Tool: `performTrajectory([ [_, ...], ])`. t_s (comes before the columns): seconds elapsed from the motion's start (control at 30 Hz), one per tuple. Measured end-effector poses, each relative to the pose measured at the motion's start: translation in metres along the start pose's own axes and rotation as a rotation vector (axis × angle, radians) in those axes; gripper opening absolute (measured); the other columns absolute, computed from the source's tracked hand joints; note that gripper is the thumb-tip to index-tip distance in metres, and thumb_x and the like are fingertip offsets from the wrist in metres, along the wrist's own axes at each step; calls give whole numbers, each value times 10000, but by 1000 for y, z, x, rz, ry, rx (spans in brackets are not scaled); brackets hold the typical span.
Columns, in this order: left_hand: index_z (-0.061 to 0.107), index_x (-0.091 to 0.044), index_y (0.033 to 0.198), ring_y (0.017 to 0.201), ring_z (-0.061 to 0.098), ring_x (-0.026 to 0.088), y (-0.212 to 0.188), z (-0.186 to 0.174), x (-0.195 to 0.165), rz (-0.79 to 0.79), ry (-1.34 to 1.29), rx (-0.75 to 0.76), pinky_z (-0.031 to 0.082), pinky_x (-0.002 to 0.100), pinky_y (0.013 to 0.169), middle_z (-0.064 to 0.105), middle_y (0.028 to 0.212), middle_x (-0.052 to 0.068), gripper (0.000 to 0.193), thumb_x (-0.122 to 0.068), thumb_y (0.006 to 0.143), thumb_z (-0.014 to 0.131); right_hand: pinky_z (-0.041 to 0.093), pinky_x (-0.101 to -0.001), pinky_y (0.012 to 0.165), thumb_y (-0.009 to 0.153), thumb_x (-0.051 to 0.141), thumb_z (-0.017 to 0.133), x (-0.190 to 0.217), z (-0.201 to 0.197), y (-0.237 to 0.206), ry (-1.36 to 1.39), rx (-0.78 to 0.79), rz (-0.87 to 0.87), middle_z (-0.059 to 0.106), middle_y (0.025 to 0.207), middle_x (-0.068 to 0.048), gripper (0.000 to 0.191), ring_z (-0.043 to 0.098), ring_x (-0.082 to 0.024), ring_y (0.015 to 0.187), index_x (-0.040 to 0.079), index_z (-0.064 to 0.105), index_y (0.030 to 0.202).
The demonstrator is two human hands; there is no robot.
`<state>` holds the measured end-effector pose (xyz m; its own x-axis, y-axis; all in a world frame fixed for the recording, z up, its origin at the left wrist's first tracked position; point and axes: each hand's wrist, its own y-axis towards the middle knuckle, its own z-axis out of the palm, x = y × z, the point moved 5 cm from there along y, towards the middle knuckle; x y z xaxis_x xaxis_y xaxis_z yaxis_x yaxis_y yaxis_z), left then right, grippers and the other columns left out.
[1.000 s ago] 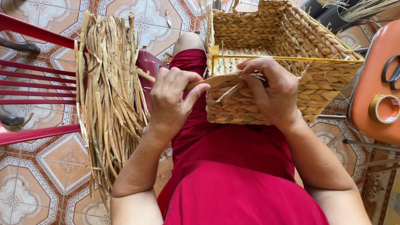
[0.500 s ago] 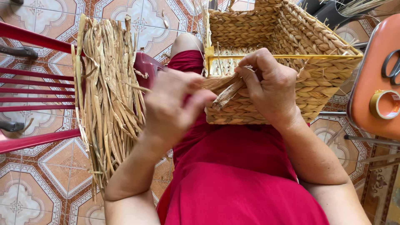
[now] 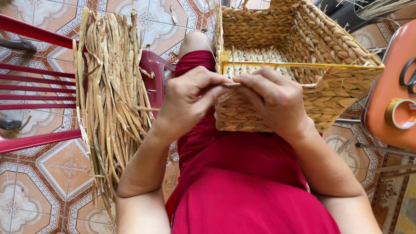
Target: The person weaves a rectangular basket by hand, interlacing dried palm strips through a yellow plastic frame. They repeatedly pull strips through the weave, adjust tension, and rotate the basket to continue the pattern.
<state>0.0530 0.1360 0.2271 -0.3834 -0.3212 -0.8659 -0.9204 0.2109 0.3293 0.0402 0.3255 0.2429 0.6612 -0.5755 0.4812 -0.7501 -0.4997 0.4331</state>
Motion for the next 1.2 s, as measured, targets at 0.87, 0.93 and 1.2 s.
performTrajectory([
  [0.87, 711, -135, 1140, 916, 656, 169, -16, 44, 2, 355, 186, -330, 604, 300, 779, 648, 1092, 40, 187, -63, 985, 786, 553, -215, 648, 1122, -51, 703, -19, 7, -10, 300, -69, 263, 750, 956, -83, 98, 683, -56, 740, 9, 680, 1195],
  [0.93, 744, -144, 1151, 895, 628, 146, -19, 42, 1, 351, 181, -334, 583, 288, 743, 658, 1121, 76, 229, -41, 958, 808, 555, -221, 668, 1113, -55, 724, -9, 8, -5, 170, -55, 165, 751, 963, -92, 109, 701, -70, 766, 19, 711, 1192],
  [1.2, 706, -142, 1169, 917, 672, 146, -24, 28, 11, 146, 158, -420, 569, 270, 801, 678, 1053, 11, 267, -113, 948, 853, 469, -263, 563, 972, -38, 761, -4, 9, 2, 151, 117, 317, 695, 787, -97, 251, 587, -92, 603, 14, 696, 1209],
])
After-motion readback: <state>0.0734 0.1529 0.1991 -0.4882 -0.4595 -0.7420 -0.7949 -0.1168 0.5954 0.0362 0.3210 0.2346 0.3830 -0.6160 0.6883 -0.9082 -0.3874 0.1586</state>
